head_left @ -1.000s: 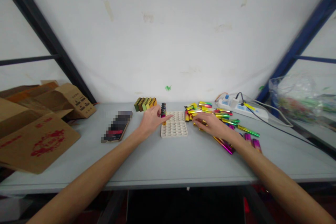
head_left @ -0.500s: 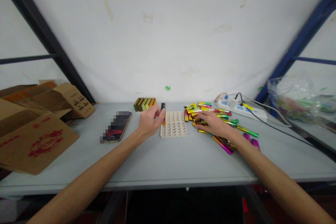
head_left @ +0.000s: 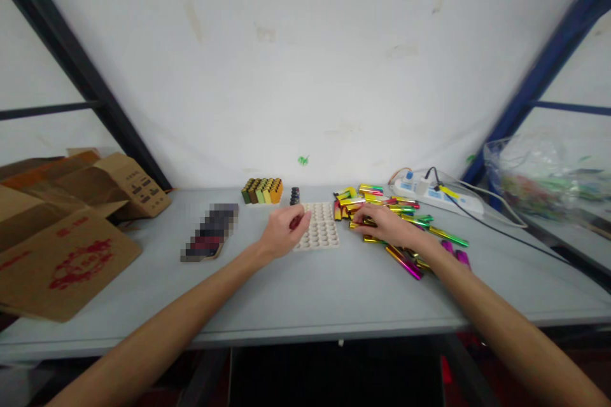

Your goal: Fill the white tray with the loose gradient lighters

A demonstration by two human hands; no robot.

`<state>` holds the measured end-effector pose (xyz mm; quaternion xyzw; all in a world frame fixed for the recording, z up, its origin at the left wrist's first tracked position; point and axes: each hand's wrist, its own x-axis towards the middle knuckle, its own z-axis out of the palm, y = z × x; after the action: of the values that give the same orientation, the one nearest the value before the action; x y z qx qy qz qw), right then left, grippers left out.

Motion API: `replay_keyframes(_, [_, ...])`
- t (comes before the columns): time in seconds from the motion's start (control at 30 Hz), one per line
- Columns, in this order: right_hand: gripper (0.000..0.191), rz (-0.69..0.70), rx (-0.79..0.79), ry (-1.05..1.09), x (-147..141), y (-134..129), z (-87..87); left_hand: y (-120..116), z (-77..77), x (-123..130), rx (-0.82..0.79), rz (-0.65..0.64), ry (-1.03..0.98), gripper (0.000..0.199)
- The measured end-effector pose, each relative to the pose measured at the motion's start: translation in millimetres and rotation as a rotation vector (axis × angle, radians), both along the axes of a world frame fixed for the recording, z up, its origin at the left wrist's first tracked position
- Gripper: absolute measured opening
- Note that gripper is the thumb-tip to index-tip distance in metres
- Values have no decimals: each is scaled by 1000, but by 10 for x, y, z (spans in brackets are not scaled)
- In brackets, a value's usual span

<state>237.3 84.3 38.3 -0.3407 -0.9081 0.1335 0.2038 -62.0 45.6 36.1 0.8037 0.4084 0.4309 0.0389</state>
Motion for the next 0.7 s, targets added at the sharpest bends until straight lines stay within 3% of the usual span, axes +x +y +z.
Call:
replay_keyframes(0.2, [24, -176, 94, 278, -30, -22, 29, -1, -30, 19, -15, -63, 8, 38])
replay_keyframes(0.3, [35, -221, 56, 455, -18, -6, 11, 24, -38, -1, -24, -52, 6, 38])
replay_keyframes(0.4, [44, -205, -119, 594, -20, 0, -1, 37, -61, 3, -75, -65, 2, 35])
replay_keyframes(0.53, [42, -163, -420, 811, -96, -48, 9, 25, -106, 54, -221, -156, -85, 29])
replay_keyframes(0.7, [40, -75, -694, 902, -248, -169, -3, -4, -128, 126, -372, -240, -250, 47])
